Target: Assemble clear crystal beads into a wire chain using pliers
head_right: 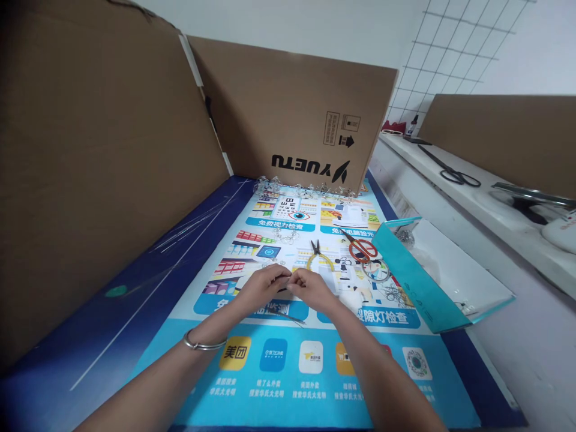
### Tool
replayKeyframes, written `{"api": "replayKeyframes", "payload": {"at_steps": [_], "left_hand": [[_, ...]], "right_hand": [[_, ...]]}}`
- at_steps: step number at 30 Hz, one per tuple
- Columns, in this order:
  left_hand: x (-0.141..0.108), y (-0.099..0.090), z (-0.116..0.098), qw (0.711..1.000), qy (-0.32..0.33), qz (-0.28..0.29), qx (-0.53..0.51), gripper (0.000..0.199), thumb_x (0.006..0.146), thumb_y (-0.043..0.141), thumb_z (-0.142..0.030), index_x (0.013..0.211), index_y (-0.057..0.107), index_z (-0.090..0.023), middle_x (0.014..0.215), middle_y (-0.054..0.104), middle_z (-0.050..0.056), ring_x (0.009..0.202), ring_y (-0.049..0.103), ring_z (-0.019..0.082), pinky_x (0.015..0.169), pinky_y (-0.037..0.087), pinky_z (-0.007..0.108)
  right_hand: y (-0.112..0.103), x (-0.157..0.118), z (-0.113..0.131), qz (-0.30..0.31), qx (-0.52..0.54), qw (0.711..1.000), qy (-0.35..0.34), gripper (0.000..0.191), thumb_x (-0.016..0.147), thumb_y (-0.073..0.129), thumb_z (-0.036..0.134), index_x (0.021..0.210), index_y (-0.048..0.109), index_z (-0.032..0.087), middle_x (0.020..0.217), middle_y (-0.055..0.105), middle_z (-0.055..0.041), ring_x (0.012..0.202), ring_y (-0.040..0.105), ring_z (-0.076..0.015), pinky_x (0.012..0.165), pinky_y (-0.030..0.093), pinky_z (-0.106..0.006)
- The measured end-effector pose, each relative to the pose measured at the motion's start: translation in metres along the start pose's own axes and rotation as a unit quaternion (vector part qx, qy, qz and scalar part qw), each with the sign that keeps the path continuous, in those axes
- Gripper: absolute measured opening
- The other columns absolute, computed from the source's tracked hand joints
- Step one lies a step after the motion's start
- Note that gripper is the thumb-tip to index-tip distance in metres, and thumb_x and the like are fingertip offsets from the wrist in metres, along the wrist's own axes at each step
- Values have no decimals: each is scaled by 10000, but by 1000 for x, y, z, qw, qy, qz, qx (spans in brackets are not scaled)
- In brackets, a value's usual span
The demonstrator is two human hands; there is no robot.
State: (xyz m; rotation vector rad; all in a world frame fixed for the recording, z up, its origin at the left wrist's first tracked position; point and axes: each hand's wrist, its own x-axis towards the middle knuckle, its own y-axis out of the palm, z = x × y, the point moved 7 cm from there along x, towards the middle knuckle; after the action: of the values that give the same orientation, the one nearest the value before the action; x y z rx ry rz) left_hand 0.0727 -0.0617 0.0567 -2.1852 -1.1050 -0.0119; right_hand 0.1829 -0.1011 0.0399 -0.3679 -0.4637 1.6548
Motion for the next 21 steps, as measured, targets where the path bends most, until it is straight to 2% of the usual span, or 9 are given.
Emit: {"api": "replayKeyframes", "payload": {"at_steps": [9, 15, 21], "left_hand": [[0, 1, -3, 999, 14, 23, 22, 180, 803, 459, -204, 827, 633, -239, 736, 592, 14, 698, 523, 167, 632, 360, 237], [0, 1, -3, 997, 24, 47, 49, 145, 786, 510, -245, 820, 651, -247, 739, 615, 20, 694, 549, 172, 651, 388, 238], [-2, 2, -2, 990, 16, 57, 127, 156, 805, 478, -230, 844, 629, -217, 788, 615, 30, 802, 554, 181, 698, 404, 242]], "right_hand": [[-6, 2, -4, -38, 65, 997, 4, 123, 756, 513, 320, 748, 496, 198, 617, 464, 46, 545, 412, -87, 512, 339, -214], [-9, 4, -12, -63, 35, 997, 4, 91, 776, 468, 289, 781, 493, 202, 665, 497, 37, 585, 446, -95, 538, 349, -217], [-8, 3, -12, -47, -36, 998, -2, 99, 792, 459, 285, 797, 513, 203, 690, 528, 34, 611, 468, -99, 540, 351, -205]]}}
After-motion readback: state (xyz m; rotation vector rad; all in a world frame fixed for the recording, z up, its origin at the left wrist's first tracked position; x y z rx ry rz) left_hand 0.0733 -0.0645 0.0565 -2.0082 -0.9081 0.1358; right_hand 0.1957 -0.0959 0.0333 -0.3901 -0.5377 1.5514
